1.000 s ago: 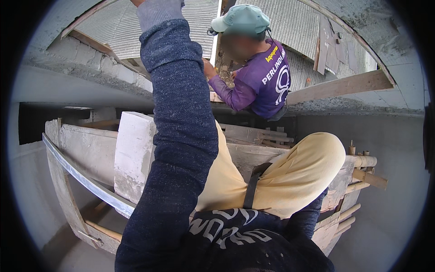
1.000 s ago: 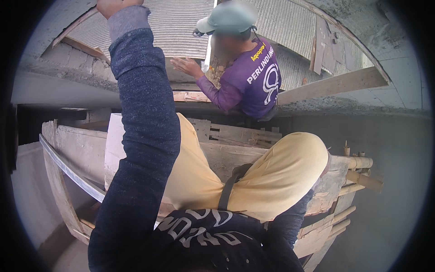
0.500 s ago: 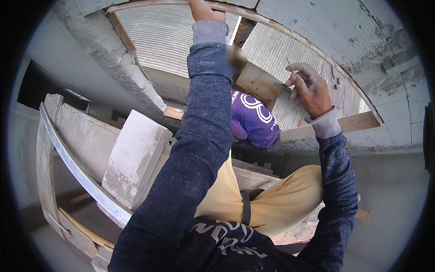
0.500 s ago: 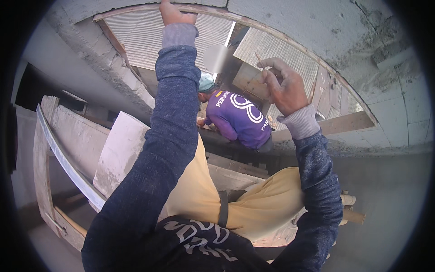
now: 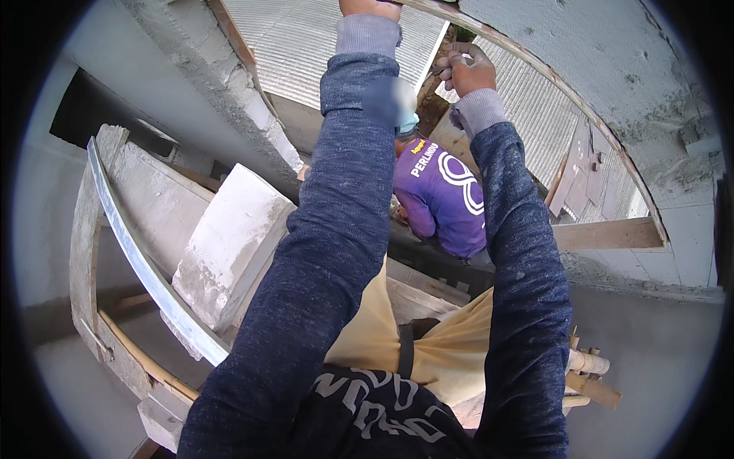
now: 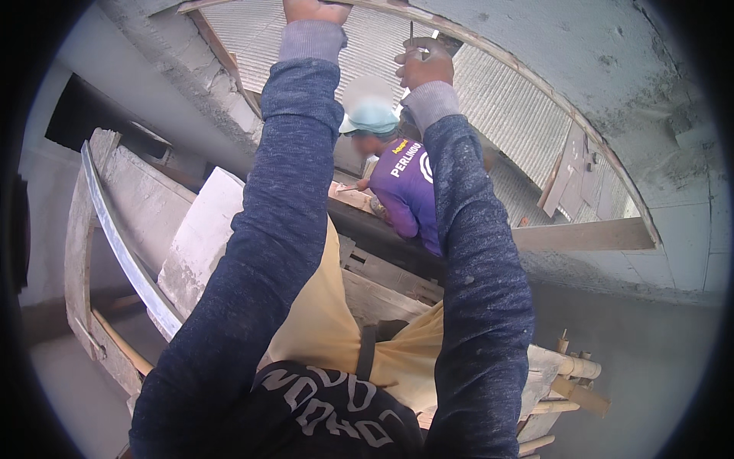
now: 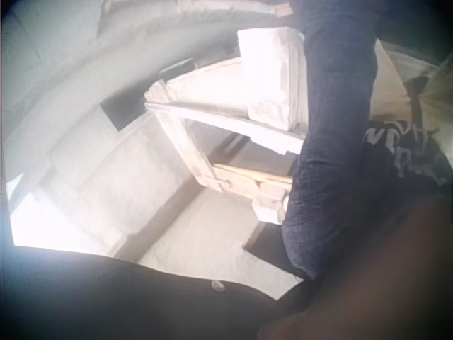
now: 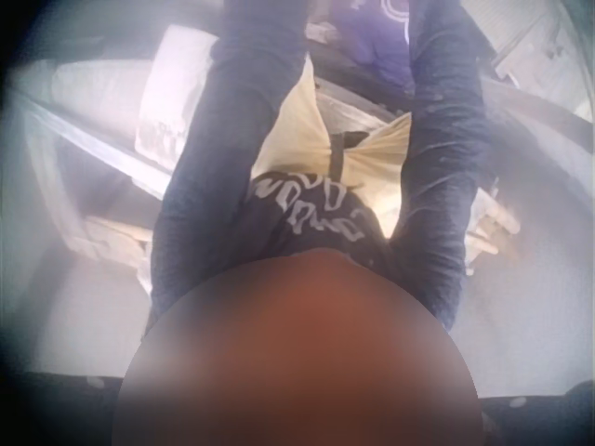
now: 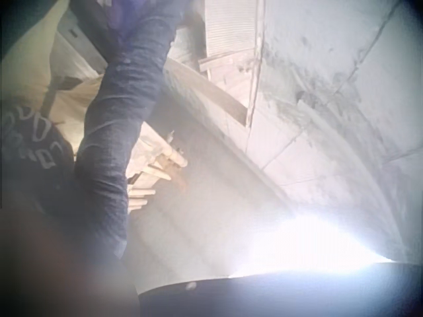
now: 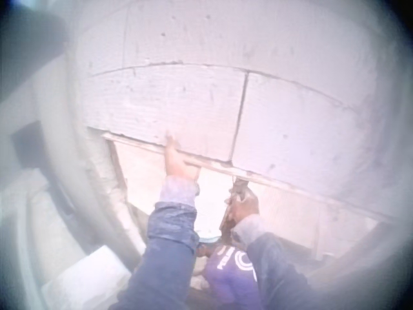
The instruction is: The person positions a long curved plasterboard strip against a concrete ceiling arch and secures it with a hammer and nails. A coworker assists by holding the strip and hammering from below.
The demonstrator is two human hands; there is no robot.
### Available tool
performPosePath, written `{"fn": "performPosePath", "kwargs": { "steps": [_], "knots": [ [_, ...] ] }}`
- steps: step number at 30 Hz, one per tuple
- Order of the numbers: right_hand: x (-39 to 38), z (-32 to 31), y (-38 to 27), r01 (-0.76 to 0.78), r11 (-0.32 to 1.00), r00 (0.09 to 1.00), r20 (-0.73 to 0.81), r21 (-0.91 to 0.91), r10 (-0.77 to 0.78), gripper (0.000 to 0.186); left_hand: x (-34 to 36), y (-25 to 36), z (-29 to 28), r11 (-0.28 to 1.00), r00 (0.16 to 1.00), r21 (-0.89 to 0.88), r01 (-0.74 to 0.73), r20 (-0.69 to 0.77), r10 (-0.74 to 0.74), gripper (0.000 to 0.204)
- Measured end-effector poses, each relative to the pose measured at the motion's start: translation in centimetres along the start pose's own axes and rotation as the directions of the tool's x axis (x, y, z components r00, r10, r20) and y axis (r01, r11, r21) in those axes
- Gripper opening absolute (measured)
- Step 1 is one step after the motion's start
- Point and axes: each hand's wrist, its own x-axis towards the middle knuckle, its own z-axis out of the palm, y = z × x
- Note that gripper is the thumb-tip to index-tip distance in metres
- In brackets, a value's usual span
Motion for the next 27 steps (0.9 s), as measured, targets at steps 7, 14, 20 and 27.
{"fn": "performPosePath", "kwargs": {
  "steps": [7, 14, 20, 27],
  "knots": [
    [1.8, 1.8, -0.3, 0.015, 0.989, 0.999, 0.029, 0.144, -0.020, 0.022, 0.5, 0.8, -0.8, 0.995, 0.992, 0.024, 0.096, 0.078, -0.098, 0.048],
    [3.3, 4.9, -1.5, 0.058, 0.982, 0.997, 0.041, 0.179, -0.066, 0.024, -0.8, 1.3, 1.2, 0.967, 0.970, 0.130, 0.220, -0.130, -0.204, 0.058],
    [5.0, 6.7, -1.9, -0.016, 0.998, 0.999, 0.043, 0.061, 0.013, 0.024, -1.1, 1.8, 0.8, 0.954, 0.968, 0.166, 0.249, -0.028, -0.248, 0.067],
    [4.9, 7.6, -1.6, 0.048, 0.965, 0.999, -0.035, 0.259, -0.040, 0.022, -1.1, 2.0, 0.4, 0.951, 0.969, 0.191, 0.242, 0.001, -0.246, 0.073]
  ]
}}
